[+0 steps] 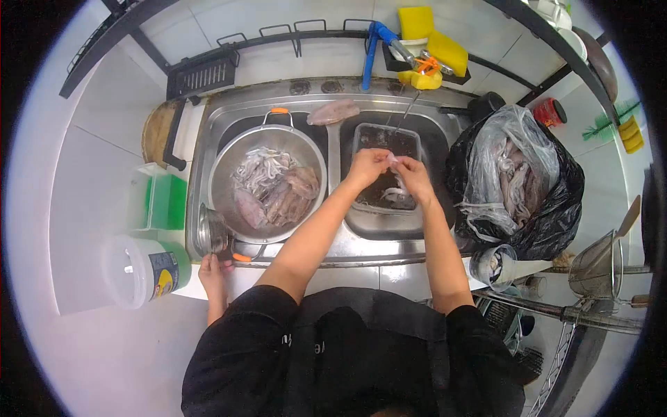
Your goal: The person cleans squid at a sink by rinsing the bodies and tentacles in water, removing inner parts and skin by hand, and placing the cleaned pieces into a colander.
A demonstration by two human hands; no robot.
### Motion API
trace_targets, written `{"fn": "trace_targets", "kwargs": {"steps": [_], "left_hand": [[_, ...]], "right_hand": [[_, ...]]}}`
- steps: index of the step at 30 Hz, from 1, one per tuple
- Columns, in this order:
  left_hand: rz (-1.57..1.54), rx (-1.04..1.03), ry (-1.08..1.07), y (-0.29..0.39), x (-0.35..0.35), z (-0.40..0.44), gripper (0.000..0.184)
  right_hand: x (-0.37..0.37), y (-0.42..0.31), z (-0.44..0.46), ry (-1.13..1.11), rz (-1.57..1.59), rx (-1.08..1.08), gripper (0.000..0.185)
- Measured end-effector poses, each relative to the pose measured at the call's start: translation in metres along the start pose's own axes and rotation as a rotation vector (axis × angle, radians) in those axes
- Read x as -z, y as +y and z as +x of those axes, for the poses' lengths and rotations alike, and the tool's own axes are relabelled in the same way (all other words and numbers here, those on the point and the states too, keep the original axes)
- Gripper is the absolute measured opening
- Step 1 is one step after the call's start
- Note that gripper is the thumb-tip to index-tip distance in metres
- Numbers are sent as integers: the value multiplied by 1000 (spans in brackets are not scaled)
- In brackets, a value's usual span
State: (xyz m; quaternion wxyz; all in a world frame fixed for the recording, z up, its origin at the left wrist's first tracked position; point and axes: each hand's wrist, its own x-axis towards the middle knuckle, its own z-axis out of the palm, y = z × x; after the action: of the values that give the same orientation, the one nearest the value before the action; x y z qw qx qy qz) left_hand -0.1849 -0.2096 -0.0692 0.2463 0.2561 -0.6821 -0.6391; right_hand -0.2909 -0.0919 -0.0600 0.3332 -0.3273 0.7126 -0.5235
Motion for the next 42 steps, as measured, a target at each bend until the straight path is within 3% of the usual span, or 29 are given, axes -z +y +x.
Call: {"fn": "trace_targets", "kwargs": {"steps": [2, 4, 7, 10, 12, 15, 17, 21, 23, 27, 33, 39, 42], "left_hand": [[-15, 0, -148, 2, 3, -4, 22], [-4, 10, -145, 9, 4, -9, 20], [42, 42, -218, 18, 6, -10, 20], [158, 56, -310, 24, 8, -10, 21], [239, 51, -339, 27, 11, -13, 21], [219, 86, -326, 26, 13, -13, 21], [103, 249, -409, 20, 13, -13, 23], [-200, 322, -388, 11, 8, -20, 24], [-353, 363, -346, 11, 7, -22, 25], [-375, 324, -342, 10, 11, -24, 23], [-455, 392, -318, 8, 9, -27, 20], [-380, 361, -408, 11, 10, -32, 20], [-391, 338, -285, 7, 8, -32, 19]], "right_hand": [[6, -5, -2, -56, 8, -35, 17], [8, -11, -8, -101, 22, -76, 17], [12, -26, -15, -169, -220, -141, 18], [14, -7, -8, -131, -254, -25, 20], [13, -27, -17, -80, -550, 215, 21], [10, -45, -24, -130, -607, 192, 24], [13, -42, -21, -123, -602, 214, 24], [16, -37, -17, -68, -562, 289, 22], [15, -38, -16, -59, -549, 216, 22], [10, -52, -22, -49, -555, 49, 21], [3, -46, -20, 61, -563, 182, 18], [-1, -52, -21, 33, -628, 187, 18], [-8, -54, -20, 102, -661, 181, 17]]}}
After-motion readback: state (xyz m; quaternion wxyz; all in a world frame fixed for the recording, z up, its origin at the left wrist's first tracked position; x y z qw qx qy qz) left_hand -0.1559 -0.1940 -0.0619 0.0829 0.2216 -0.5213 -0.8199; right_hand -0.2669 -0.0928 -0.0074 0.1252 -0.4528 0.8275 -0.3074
